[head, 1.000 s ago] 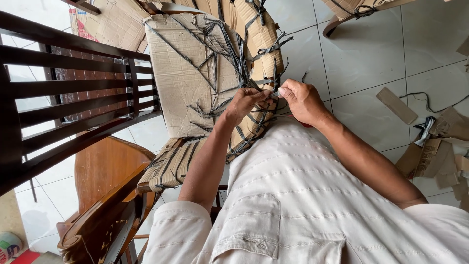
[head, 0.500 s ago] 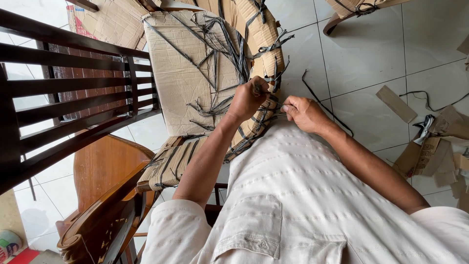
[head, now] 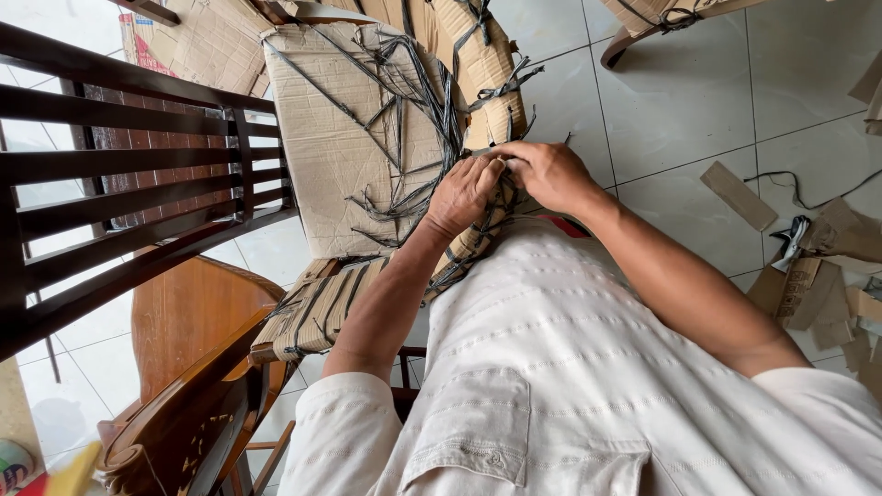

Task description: Securing black plastic strips to a curved wooden frame by tying and pulling them tight

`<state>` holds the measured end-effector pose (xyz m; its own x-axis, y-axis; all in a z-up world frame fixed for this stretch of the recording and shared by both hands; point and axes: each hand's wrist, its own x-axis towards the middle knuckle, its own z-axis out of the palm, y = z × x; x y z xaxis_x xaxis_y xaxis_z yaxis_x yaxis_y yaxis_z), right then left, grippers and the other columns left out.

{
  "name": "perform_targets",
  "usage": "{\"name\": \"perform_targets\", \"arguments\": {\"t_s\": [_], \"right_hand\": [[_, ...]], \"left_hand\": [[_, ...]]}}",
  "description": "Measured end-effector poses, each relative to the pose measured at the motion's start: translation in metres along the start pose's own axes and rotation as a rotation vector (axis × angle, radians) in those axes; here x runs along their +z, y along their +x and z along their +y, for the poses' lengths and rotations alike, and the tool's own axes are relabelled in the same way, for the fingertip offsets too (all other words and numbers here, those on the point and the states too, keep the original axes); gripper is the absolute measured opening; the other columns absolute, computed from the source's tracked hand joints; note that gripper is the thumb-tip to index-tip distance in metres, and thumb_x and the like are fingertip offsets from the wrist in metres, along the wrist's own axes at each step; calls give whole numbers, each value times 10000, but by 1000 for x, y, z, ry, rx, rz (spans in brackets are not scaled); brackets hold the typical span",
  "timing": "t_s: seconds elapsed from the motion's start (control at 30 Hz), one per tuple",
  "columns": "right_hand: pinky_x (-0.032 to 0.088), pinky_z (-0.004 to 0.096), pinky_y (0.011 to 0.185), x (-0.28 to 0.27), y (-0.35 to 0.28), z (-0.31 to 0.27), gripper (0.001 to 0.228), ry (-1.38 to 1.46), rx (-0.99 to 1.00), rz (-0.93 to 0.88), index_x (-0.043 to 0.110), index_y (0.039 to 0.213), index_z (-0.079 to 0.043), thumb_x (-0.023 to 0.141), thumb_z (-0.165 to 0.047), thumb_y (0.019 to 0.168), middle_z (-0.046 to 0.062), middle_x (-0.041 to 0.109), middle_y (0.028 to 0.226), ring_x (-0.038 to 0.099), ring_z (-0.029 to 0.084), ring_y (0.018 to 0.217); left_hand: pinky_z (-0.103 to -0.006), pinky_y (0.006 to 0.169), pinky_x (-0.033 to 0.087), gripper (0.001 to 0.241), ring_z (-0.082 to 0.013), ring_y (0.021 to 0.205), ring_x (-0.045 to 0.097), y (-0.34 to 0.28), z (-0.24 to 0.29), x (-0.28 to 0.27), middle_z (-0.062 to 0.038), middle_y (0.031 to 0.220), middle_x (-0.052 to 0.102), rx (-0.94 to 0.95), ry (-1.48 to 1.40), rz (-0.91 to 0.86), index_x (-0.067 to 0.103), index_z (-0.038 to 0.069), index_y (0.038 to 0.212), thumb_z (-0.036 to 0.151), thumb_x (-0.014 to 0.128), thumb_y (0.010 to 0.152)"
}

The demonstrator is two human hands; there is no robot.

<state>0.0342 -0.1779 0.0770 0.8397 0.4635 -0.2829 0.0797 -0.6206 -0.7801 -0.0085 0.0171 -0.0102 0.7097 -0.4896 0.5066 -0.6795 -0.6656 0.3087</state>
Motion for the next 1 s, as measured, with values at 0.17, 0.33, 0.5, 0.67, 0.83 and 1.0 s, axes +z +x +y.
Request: {"name": "perform_targets", "arguments": {"t_s": [0.17,0.33,0.5,0.67,0.83,1.0], "right_hand": [[565,441,714,1,19,3,249,26,78,-203,773,1180,-168,591,-115,1018,79,726,675,713,294,693],[546,364,667,-3,26,9,198,116,115,-250,784,1110,-174,616,-137,1011,52,720,657,673,188,599],[541,361,649,-7,28,7,169,128,133,-303,779,1090,-153,632,-143,1008,65,726,665,667,188,582],[542,392,617,3,19,17,110,12,41,-135,758,1000,-123,664,-100,946,58,698,646,683,260,624],[543,415,584,11,8,19,103,-149,-17,10,746,1028,-144,678,-145,951,56,669,633,699,286,659],[554,454,538,12,7,25,41,-349,-163,158,699,962,-135,660,-147,960,97,686,658,708,336,644]], "left_hand": [[-378,774,547,160,-314,835,635,0,2,-6,-161,1012,622,1,-86,20,560,19,1177,37,478,1041],[-393,793,549,158,-331,864,640,-2,3,-3,-174,1052,612,-9,-109,20,549,7,1178,19,478,1037],[-406,813,557,184,-343,904,654,-6,7,2,-167,1066,600,-73,-160,8,532,4,1213,24,459,1044],[-414,702,561,260,-339,777,662,-17,16,13,-135,865,617,-336,-143,126,572,32,1278,142,596,1043],[-437,759,588,322,-352,788,703,-8,31,-20,-146,852,716,-499,-245,119,557,53,1351,107,607,1038],[-398,786,568,264,-297,812,679,-31,22,-10,-69,831,697,-469,-257,-13,602,114,1196,100,612,933]]}}
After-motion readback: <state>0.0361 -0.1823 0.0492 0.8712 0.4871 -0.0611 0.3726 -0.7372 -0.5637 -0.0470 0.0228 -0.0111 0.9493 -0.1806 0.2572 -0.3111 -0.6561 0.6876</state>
